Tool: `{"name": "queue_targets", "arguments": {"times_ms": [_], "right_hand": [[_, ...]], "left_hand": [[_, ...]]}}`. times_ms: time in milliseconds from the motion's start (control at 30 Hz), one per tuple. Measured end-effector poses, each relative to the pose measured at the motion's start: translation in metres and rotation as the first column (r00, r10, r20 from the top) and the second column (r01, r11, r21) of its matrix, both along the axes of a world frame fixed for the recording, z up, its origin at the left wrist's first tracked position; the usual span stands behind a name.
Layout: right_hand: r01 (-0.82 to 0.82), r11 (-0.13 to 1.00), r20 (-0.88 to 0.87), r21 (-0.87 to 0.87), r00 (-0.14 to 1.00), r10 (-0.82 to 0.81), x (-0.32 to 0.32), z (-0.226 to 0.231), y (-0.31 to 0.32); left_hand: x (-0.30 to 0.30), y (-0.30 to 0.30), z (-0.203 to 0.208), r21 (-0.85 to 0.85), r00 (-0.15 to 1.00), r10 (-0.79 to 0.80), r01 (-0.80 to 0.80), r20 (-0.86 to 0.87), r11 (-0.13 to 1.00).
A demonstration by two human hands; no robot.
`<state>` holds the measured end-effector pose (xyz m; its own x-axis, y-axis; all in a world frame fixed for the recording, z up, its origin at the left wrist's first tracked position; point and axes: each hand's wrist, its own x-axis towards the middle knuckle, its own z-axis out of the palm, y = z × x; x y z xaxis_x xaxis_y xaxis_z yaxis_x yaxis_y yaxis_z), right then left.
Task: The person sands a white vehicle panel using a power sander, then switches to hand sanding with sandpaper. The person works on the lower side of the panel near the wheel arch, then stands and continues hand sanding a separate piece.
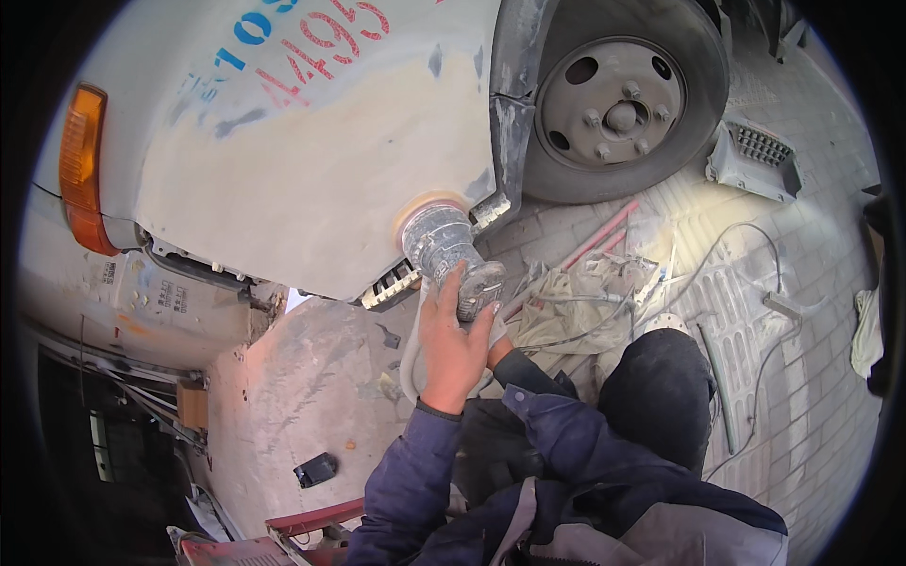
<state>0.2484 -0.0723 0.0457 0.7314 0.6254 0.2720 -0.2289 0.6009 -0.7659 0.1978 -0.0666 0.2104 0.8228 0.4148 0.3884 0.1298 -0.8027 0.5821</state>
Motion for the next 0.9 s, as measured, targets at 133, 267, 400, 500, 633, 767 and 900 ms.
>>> {"name": "queue_targets", "arguments": {"times_ms": [133, 267, 400, 500, 633, 767, 900], "right_hand": [[0.01, 1.0, 0.02, -0.01, 1.0, -0.009, 0.005, 0.007, -0.003], [0.022, 1.0, 0.028, -0.006, 0.999, -0.022, 0.013, 0.016, -0.009], [0.027, 0.999, 0.033, -0.017, 0.999, -0.027, 0.012, 0.022, -0.018], [0.03, 0.999, 0.032, -0.031, 0.999, -0.029, 0.009, 0.025, -0.023], [0.041, 0.999, 0.039, -0.031, 0.998, -0.04, 0.016, 0.032, -0.026], [0.057, 0.998, 0.054, -0.02, 0.997, -0.056, 0.03, 0.041, -0.031], [0.062, 0.998, 0.049, -0.024, 0.997, -0.061, 0.03, 0.043, -0.036]], "left_hand": [[0.0, 0.001, 0.008, 0.015, 1.0, -0.017, 0.017, 0.012, 1.0], [0.018, -0.004, 0.017, 0.112, 0.997, -0.054, 0.047, 0.056, 0.993], [0.023, -0.006, 0.014, 0.053, 0.998, -0.06, 0.059, 0.033, 0.997], [0.017, -0.006, 0.009, -0.002, 0.998, -0.002, 0.002, -0.059, 1.0], [0.021, -0.011, 0.013, 0.034, 0.999, -0.034, 0.034, -0.009, 0.999], [0.043, -0.02, 0.027, 0.072, 0.998, -0.06, 0.057, 0.035, 0.996], [0.042, -0.022, 0.029, 0.059, 0.998, -0.039, 0.036, 0.044, 0.998]]}}
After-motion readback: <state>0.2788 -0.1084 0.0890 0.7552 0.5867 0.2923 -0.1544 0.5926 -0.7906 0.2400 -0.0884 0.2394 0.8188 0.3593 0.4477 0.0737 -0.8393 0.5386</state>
